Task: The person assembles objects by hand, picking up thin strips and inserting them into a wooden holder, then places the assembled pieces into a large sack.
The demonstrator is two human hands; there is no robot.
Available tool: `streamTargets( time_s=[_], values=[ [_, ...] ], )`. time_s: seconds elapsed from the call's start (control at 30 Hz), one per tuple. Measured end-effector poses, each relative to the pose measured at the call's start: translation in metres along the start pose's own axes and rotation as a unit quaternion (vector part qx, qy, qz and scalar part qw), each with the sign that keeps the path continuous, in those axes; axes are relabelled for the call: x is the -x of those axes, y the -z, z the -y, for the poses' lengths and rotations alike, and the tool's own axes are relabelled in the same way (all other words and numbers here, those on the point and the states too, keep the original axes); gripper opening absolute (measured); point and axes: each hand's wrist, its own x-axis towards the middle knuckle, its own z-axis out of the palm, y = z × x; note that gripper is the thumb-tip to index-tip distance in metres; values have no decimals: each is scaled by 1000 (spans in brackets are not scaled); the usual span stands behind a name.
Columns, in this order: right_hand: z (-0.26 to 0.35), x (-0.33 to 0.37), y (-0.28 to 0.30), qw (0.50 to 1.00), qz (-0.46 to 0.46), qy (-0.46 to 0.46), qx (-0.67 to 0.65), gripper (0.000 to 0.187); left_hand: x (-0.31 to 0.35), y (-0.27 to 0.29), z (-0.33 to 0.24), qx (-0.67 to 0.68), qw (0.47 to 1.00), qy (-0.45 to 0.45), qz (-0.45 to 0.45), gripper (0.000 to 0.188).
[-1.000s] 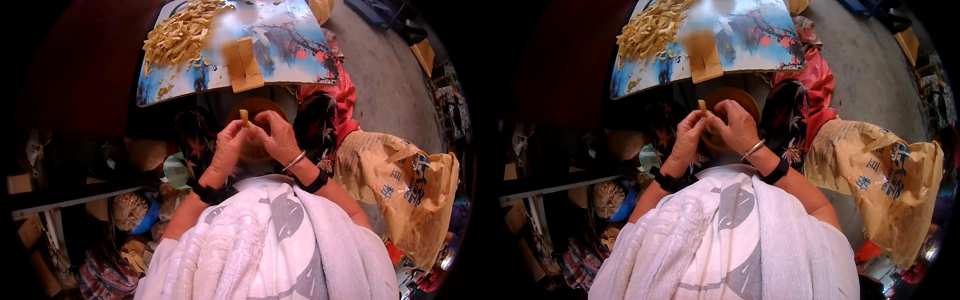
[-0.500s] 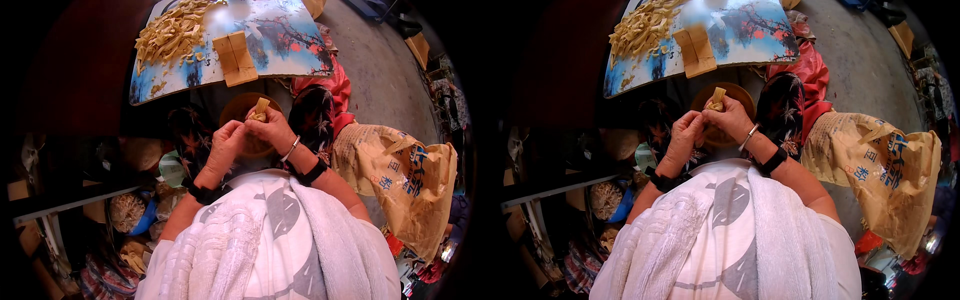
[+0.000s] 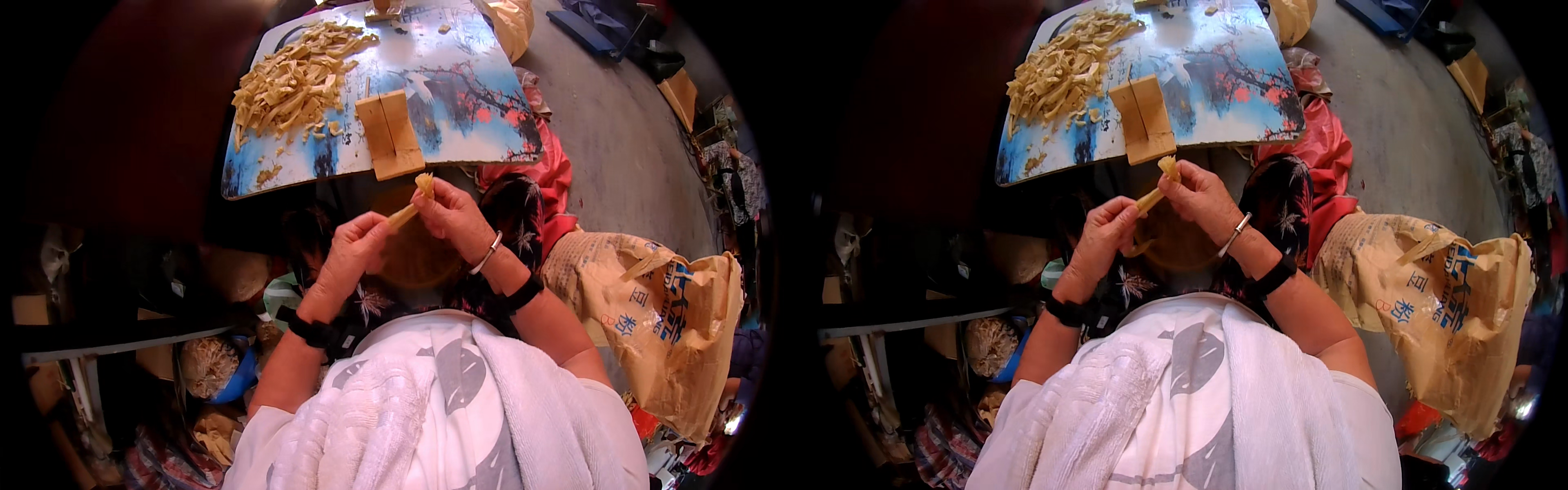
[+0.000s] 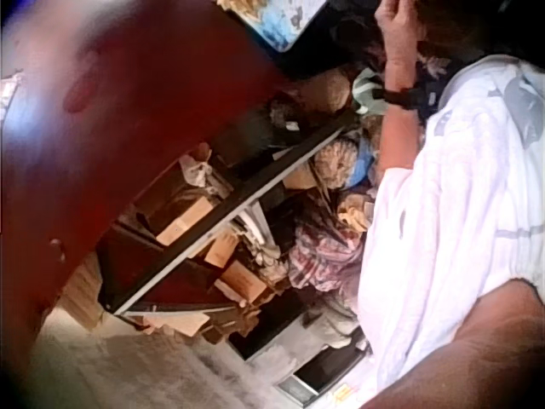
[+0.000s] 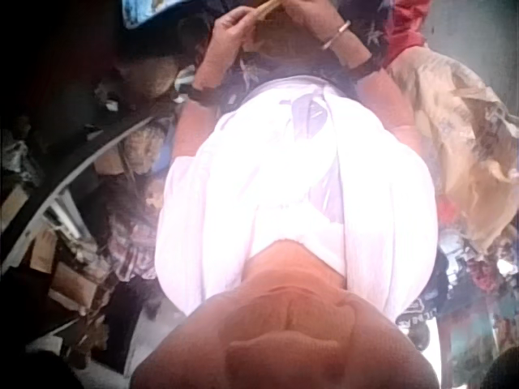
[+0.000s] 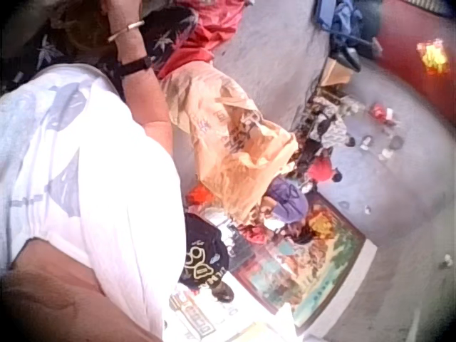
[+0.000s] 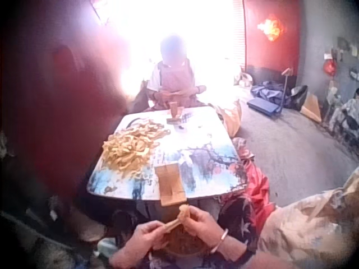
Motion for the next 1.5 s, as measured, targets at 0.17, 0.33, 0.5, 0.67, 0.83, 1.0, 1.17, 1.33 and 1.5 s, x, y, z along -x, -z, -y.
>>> streamTargets(
  time_s=[0.17,0.33,0.5,0.67,0.83,1.0,1.17,1.33,1.5],
  values=[
    [37,-56,9,963,-87,172,189,25,-66,16,-51,-157,975,-146,-52,18],
    [44,-99,17,914,-162,214,306,25,-121,27,-62,-158,963,-198,-92,15],
    [32,-119,22,815,-211,269,468,22,-141,30,-47,-201,943,-229,-134,15],
    [25,-121,18,760,-197,236,572,20,-152,34,-30,-244,902,-258,-245,18],
    [31,-109,36,836,-149,219,481,17,-130,44,-36,-49,978,-145,-139,17],
    [36,-60,41,957,-31,67,279,18,-81,25,-28,126,975,-168,-66,15],
    [25,-9,15,910,-93,180,362,31,-42,-6,-12,122,970,-196,-71,14],
    [9,-2,-22,888,-81,260,371,27,-20,-36,5,55,972,-212,-80,14],
    [2,10,-28,873,-105,295,374,12,-13,-15,39,50,990,66,-115,22]
  ],
)
